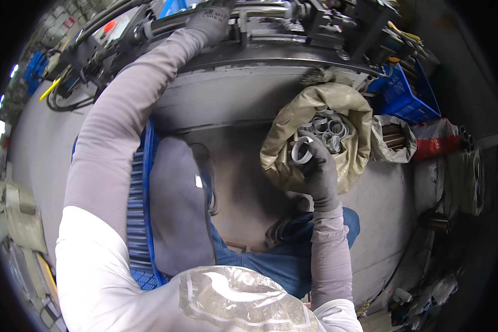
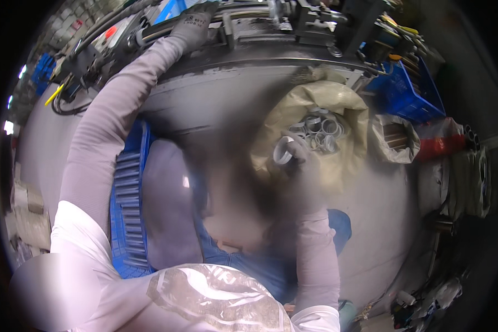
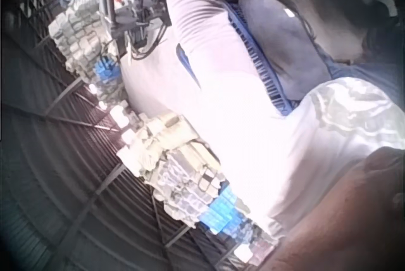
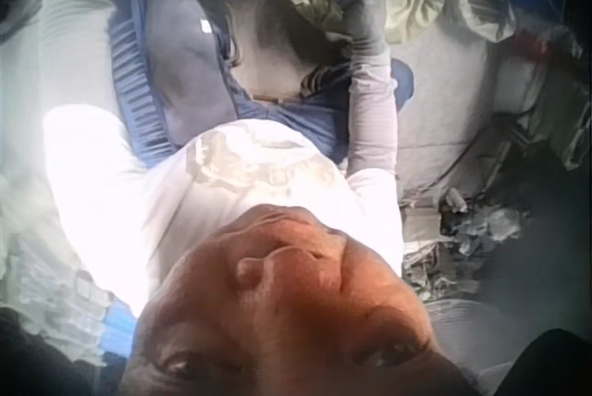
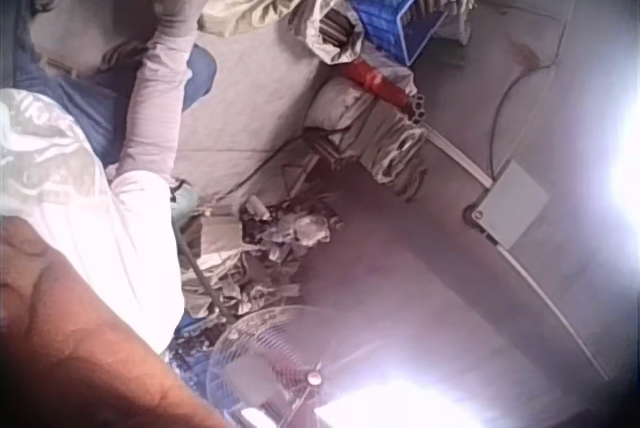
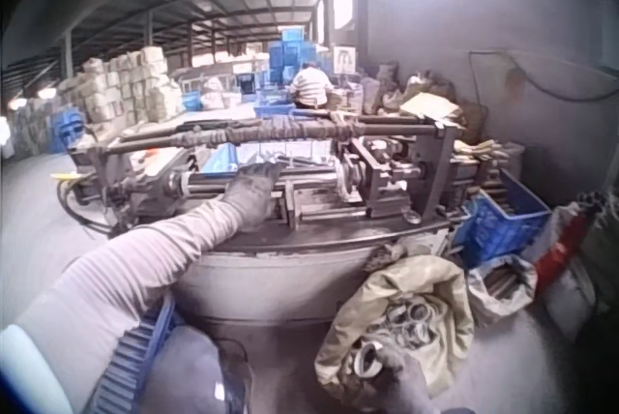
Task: Assembling metal rings onto metal tubes and placing them into a machine press in a workshop.
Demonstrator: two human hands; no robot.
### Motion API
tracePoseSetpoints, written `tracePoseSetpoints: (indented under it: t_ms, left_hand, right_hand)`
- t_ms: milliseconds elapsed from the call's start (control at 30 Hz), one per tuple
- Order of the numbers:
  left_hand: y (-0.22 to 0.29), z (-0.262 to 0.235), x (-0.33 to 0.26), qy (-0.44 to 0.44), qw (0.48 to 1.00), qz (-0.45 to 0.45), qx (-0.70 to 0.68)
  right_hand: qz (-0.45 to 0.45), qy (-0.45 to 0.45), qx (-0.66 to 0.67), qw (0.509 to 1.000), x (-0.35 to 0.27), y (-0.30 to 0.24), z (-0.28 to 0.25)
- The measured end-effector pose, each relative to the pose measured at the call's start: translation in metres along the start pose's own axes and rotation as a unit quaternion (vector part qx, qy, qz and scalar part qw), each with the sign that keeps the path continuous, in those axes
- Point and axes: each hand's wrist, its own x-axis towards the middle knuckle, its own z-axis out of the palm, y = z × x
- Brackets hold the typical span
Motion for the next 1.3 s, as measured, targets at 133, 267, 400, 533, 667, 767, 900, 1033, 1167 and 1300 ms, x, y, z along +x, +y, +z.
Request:
tracePoseSetpoints:
  t_ms: [133,267,400,533,667,767,900,1033,1167,1300]
  left_hand:
    - [0.004,-0.085,-0.095,0.011,0.98,0.05,-0.194]
    - [-0.056,-0.108,-0.257,-0.012,0.971,-0.096,-0.221]
    - [-0.101,-0.078,-0.493,-0.271,0.918,-0.267,-0.109]
    - [-0.075,-0.092,-0.66,-0.519,0.805,-0.286,-0.04]
    - [-0.018,-0.076,-0.701,-0.558,0.776,-0.281,-0.084]
    - [0.008,-0.06,-0.703,-0.508,0.834,-0.201,-0.075]
    - [0.023,-0.045,-0.692,-0.564,0.792,-0.235,-0.016]
    - [0.026,-0.038,-0.691,-0.64,0.74,-0.207,-0.012]
    - [-0.012,-0.088,-0.76,-0.333,0.875,-0.319,-0.145]
    - [-0.027,-0.1,-0.634,-0.329,0.816,-0.357,-0.314]
  right_hand:
    - [0.181,-0.044,0.128,0.974,-0.009,0.014,0.0]
    - [0.321,0.007,0.398,0.859,-0.01,0.015,-0.002]
    - [0.36,-0.031,0.328,0.873,-0.022,0.019,0.002]
    - [0.39,-0.034,0.317,0.864,-0.028,0.028,0.022]
    - [0.447,-0.007,0.345,0.825,-0.034,0.026,0.027]
    - [0.33,-0.069,0.093,0.937,-0.05,0.037,0.037]
    - [0.177,-0.205,-0.115,0.956,-0.037,-0.009,0.061]
    - [0.224,-0.237,-0.067,0.943,-0.028,-0.026,0.063]
    - [0.464,-0.055,0.358,0.808,-0.019,-0.035,0.089]
    - [0.507,0.052,0.53,0.677,-0.028,-0.04,0.086]
